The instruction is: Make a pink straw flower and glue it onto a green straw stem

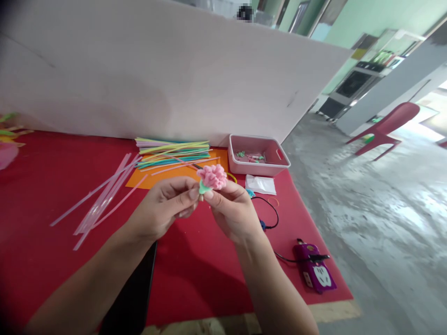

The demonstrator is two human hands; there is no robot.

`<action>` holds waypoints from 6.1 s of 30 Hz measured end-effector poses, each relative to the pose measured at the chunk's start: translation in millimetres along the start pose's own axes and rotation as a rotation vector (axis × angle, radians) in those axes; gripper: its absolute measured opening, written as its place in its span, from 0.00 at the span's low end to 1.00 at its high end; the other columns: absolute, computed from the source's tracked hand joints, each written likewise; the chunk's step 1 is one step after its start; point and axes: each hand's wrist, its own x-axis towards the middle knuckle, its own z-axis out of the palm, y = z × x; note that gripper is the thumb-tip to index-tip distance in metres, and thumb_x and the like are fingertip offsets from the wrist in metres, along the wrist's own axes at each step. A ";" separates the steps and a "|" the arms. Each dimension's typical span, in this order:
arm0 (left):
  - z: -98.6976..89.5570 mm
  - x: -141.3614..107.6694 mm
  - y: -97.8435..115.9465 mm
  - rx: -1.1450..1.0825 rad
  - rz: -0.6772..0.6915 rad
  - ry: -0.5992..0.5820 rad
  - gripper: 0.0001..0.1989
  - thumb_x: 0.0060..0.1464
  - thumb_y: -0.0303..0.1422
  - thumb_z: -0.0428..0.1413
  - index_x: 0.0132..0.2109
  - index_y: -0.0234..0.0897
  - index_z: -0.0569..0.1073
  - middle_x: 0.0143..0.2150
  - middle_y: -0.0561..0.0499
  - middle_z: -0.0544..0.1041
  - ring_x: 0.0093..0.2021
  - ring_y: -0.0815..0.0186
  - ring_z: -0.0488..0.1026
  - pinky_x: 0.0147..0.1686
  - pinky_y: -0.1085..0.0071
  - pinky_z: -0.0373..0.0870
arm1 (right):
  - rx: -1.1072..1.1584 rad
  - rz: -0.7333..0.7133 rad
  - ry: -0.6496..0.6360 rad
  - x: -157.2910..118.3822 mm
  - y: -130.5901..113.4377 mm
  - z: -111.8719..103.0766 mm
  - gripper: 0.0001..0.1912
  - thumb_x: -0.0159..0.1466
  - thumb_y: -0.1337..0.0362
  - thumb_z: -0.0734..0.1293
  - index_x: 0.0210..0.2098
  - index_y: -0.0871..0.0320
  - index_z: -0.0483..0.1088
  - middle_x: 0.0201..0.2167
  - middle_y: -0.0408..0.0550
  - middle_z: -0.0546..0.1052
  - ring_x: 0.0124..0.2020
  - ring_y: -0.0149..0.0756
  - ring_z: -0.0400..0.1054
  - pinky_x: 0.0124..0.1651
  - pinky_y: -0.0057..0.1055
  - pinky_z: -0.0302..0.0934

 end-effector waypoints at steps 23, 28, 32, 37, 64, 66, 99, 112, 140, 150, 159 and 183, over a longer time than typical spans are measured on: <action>2.5 2.5 -10.4 0.264 0.231 0.145 0.17 0.57 0.33 0.61 0.53 0.39 0.68 0.52 0.44 0.72 0.49 0.64 0.72 0.52 0.65 0.71 | -0.964 -0.532 0.192 -9.2 -11.0 -17.9 0.03 0.65 0.66 0.66 0.38 0.55 0.72 0.40 0.50 0.74 0.44 0.41 0.70 0.47 0.41 0.66; 0.8 -3.4 2.2 0.240 0.108 0.074 0.30 0.51 0.37 0.66 0.58 0.39 0.63 0.49 0.46 0.72 0.45 0.66 0.74 0.46 0.70 0.73 | -1.294 -0.689 0.068 -19.0 -24.2 -8.2 0.07 0.65 0.73 0.62 0.40 0.56 0.68 0.40 0.50 0.79 0.43 0.41 0.73 0.46 0.38 0.67; -1.3 -1.3 7.5 0.049 -0.019 0.091 0.24 0.56 0.42 0.62 0.54 0.36 0.66 0.43 0.49 0.73 0.35 0.71 0.75 0.37 0.73 0.76 | -1.296 -0.679 0.016 -22.7 -29.4 -5.7 0.08 0.65 0.73 0.63 0.40 0.55 0.68 0.36 0.46 0.79 0.38 0.36 0.74 0.41 0.32 0.67; -2.7 0.4 8.9 -0.025 -0.025 0.111 0.19 0.57 0.41 0.61 0.50 0.37 0.69 0.36 0.52 0.74 0.30 0.71 0.75 0.30 0.75 0.75 | -1.179 -0.588 0.018 -24.2 -35.8 -4.6 0.07 0.63 0.73 0.66 0.38 0.54 0.71 0.32 0.42 0.78 0.33 0.32 0.72 0.36 0.29 0.66; -2.5 -1.9 8.9 0.043 0.074 0.076 0.08 0.62 0.40 0.57 0.40 0.39 0.72 0.29 0.56 0.74 0.24 0.76 0.68 0.26 0.79 0.72 | -1.107 -0.586 -0.116 -27.3 -30.3 -8.7 0.05 0.64 0.69 0.69 0.40 0.57 0.76 0.35 0.45 0.81 0.36 0.33 0.73 0.41 0.35 0.63; -2.1 -2.2 9.4 0.051 0.083 0.076 0.09 0.62 0.40 0.56 0.40 0.39 0.72 0.29 0.57 0.74 0.24 0.76 0.68 0.26 0.79 0.71 | -1.064 -0.525 -0.121 -28.4 -32.0 -8.0 0.05 0.64 0.69 0.69 0.39 0.56 0.76 0.34 0.44 0.81 0.36 0.32 0.73 0.41 0.34 0.64; -9.5 1.7 11.9 -0.149 -0.030 0.099 0.14 0.55 0.42 0.62 0.48 0.44 0.74 0.43 0.52 0.76 0.31 0.69 0.77 0.28 0.74 0.76 | -0.202 -0.102 0.097 -36.0 0.7 -9.8 0.05 0.64 0.62 0.69 0.32 0.54 0.71 0.24 0.40 0.71 0.23 0.26 0.58 0.27 0.26 0.51; 24.0 -8.3 -28.7 -0.024 -0.091 0.162 0.12 0.43 0.30 0.70 0.38 0.37 0.81 0.34 0.52 0.81 0.35 0.68 0.76 0.38 0.72 0.73 | -0.010 0.090 0.124 -50.9 16.7 -17.4 0.15 0.57 0.51 0.72 0.30 0.55 0.67 0.21 0.38 0.66 0.21 0.26 0.56 0.26 0.26 0.54; 13.2 -54.4 -61.1 -0.020 -0.261 0.463 0.14 0.41 0.38 0.72 0.30 0.32 0.80 0.29 0.49 0.81 0.31 0.69 0.75 0.38 0.71 0.74 | -1.714 0.349 0.129 -6.8 9.3 -181.0 0.16 0.69 0.57 0.64 0.51 0.60 0.69 0.47 0.50 0.76 0.45 0.38 0.73 0.49 0.42 0.70; 11.3 -48.5 -65.2 0.089 -0.218 0.442 0.13 0.41 0.37 0.71 0.28 0.33 0.80 0.27 0.49 0.81 0.29 0.68 0.75 0.35 0.71 0.75 | -1.664 0.531 -0.087 -6.5 23.5 -195.0 0.15 0.68 0.55 0.65 0.47 0.60 0.72 0.45 0.49 0.76 0.43 0.36 0.73 0.46 0.40 0.70; 17.4 -55.6 -61.8 0.149 -0.188 0.458 0.11 0.46 0.37 0.69 0.33 0.34 0.80 0.30 0.47 0.83 0.32 0.61 0.80 0.37 0.66 0.79 | -1.485 0.454 -0.019 4.6 43.4 -180.6 0.15 0.68 0.57 0.66 0.49 0.60 0.71 0.47 0.49 0.76 0.44 0.38 0.73 0.46 0.40 0.71; 35.4 -67.5 -60.5 0.665 0.599 0.239 0.08 0.53 0.21 0.59 0.39 0.38 0.77 0.34 0.51 0.79 0.33 0.67 0.76 0.37 0.74 0.73 | -0.407 -0.288 0.171 -99.2 22.7 -29.9 0.09 0.60 0.70 0.68 0.23 0.57 0.72 0.21 0.43 0.76 0.21 0.31 0.71 0.25 0.27 0.69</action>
